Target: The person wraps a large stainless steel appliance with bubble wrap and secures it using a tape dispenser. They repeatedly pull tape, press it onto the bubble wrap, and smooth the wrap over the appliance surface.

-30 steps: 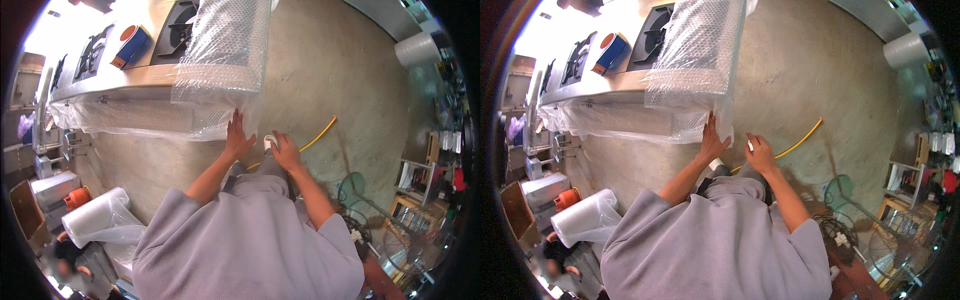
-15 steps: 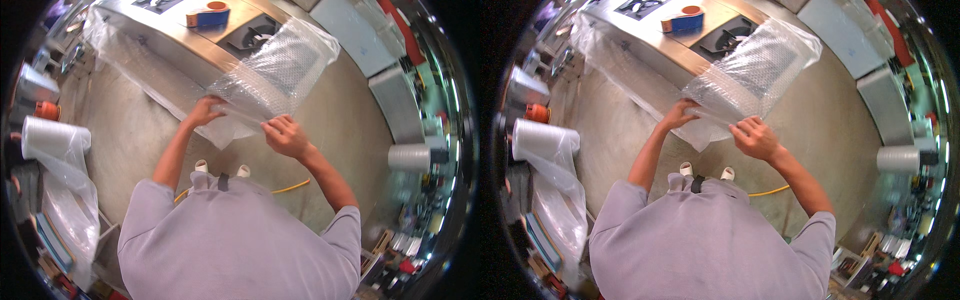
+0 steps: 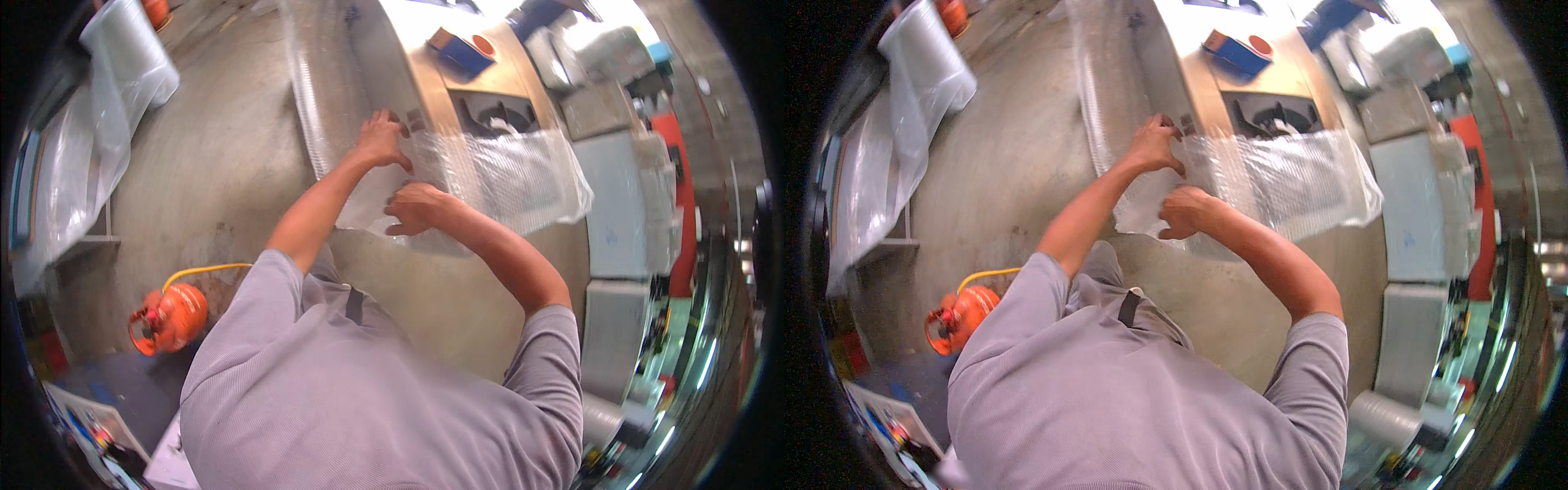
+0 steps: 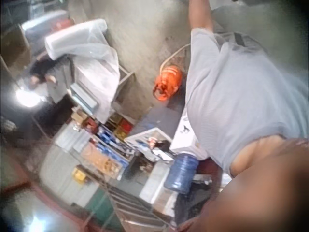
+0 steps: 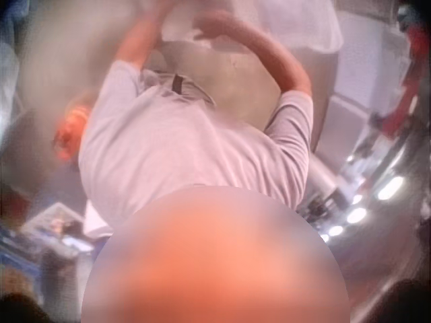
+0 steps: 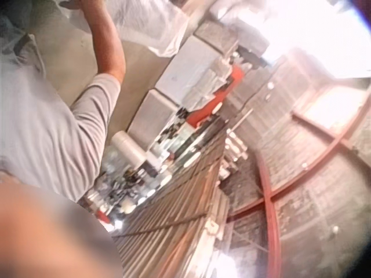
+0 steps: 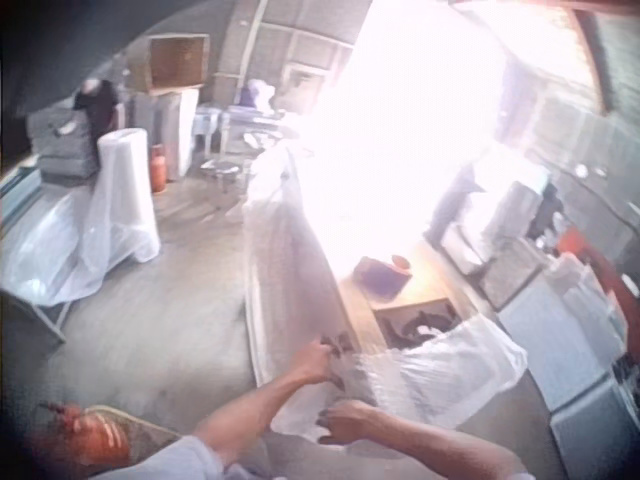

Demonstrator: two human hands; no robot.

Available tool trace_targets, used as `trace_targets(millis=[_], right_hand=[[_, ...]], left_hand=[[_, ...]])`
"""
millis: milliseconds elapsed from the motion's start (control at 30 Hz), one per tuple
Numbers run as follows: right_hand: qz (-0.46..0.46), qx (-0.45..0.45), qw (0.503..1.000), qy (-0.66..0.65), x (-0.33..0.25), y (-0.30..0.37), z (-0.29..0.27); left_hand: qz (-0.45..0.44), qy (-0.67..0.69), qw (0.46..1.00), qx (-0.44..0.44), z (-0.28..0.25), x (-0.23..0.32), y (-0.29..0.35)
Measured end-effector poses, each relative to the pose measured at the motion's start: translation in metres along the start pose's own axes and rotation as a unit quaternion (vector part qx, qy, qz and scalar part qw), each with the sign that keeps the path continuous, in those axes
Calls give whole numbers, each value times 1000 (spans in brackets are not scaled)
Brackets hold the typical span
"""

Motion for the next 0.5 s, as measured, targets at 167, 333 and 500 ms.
trace_targets(millis=[167,333,500], right_hand=[[32,-124,983,135,27,-16,-7],[-21,-151,977,151,41,-5,-23],[-46,-189,969,153,47,0,-46]], left_hand=[[-261,310,885,228,40,-111,50],[-425,656,623,34,185,-131,117],[-334,730,594,54,186,-129,158]])
Point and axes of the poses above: each hand's wrist, its own y-axis away from the middle knuckle, its own z-axis out of the palm, x = y × z, the point moved 2 cm from there along -y, towards the middle knuckle, and after that the axes turned 13 degrees about -x, right-handed, at the moved point
